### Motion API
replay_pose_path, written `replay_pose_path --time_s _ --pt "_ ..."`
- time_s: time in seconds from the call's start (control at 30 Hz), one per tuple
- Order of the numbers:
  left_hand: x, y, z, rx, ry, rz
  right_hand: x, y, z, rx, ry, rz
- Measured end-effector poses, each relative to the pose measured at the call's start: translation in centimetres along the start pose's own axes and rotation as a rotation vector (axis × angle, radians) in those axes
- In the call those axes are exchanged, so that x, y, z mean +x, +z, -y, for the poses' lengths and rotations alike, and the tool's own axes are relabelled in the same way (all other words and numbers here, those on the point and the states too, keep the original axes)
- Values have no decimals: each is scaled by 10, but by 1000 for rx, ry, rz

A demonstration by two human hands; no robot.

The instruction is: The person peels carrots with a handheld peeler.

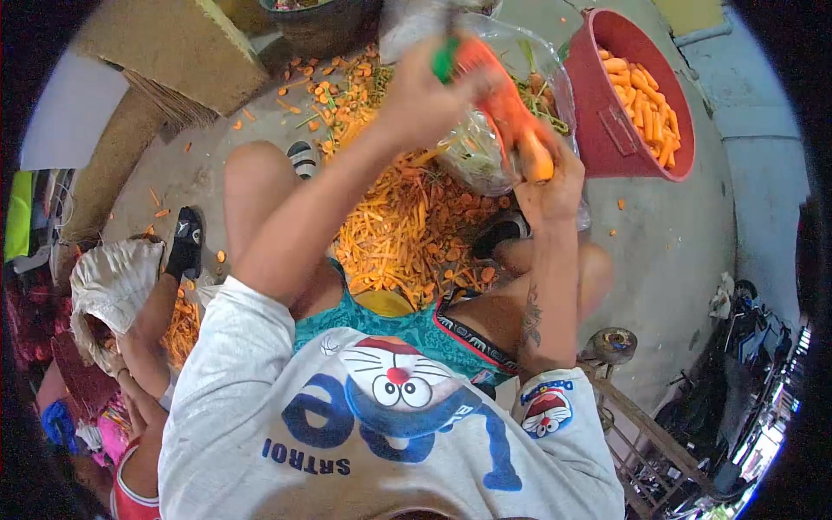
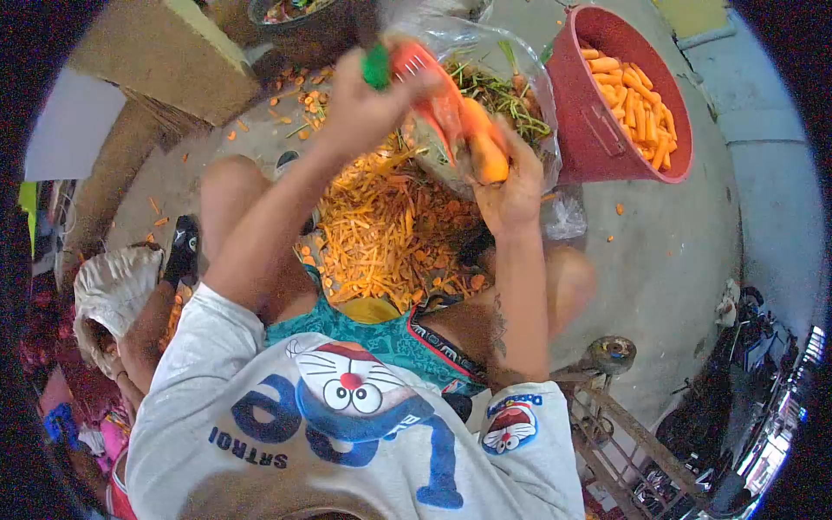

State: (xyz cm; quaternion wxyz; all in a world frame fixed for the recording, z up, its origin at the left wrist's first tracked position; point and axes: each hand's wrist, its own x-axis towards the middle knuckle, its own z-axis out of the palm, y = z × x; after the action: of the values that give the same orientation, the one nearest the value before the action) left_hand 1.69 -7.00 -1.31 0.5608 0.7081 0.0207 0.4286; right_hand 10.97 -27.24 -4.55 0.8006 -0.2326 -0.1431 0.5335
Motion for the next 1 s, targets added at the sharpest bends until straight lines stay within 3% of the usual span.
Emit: replay_pose_path --time_s 0.03,0.07,0.17,0.23,0.3,0.33,0.37,0.43,0.57,0.63,0.7,0.73,0.77,0.8,0.9,0.97,1.0 --pt "-8 8 -7 -34 182 103 -1 13 -7 -137 -104 -184" --pt "-10 7 -8 -61 121 132 -1 23 -10 -275 -203 -369" --pt "22 -27 25 7 -87 17 -1 38 -9 -252 -140 -301" --pt "29 -35 31 6 -42 -35 1 29 -8 -315 -174 -367" --pt "17 -22 28 -115 -187 -51 5 -15 3 52 31 182" --pt "3 -10 12 -11 -162 46 2 24 -4 -208 -124 -250" --pt "-2 -7 5 -15 -165 47 4 35 -8 -209 -123 -255" --pt "-6 -5 -7 -71 -49 205 3 44 -14 -329 -191 -476" --pt "37 -45 14 -91 -226 -41 0 50 -13 -314 -162 -510" --pt "27 -37 24 -60 -177 -102 1 22 -3 -174 -33 -88" --pt "-5 -7 -4 29 -117 110 0 36 -8 -187 -66 -214" --pt "-12 4 -18 -104 69 144 3 51 -14 -265 -136 -400" --pt "-6 0 -12 -107 58 138 3 57 -18 -342 -199 -587" --pt "2 -12 2 -17 7 86 0 53 -20 -342 -183 -598" --pt "25 -32 27 50 33 -87 0 38 -16 -406 -181 -500" --pt "23 -34 23 32 -159 -141 0 13 -6 -296 -59 -154" --pt "11 -24 25 81 -92 -79 2 24 -8 -292 -77 -296"
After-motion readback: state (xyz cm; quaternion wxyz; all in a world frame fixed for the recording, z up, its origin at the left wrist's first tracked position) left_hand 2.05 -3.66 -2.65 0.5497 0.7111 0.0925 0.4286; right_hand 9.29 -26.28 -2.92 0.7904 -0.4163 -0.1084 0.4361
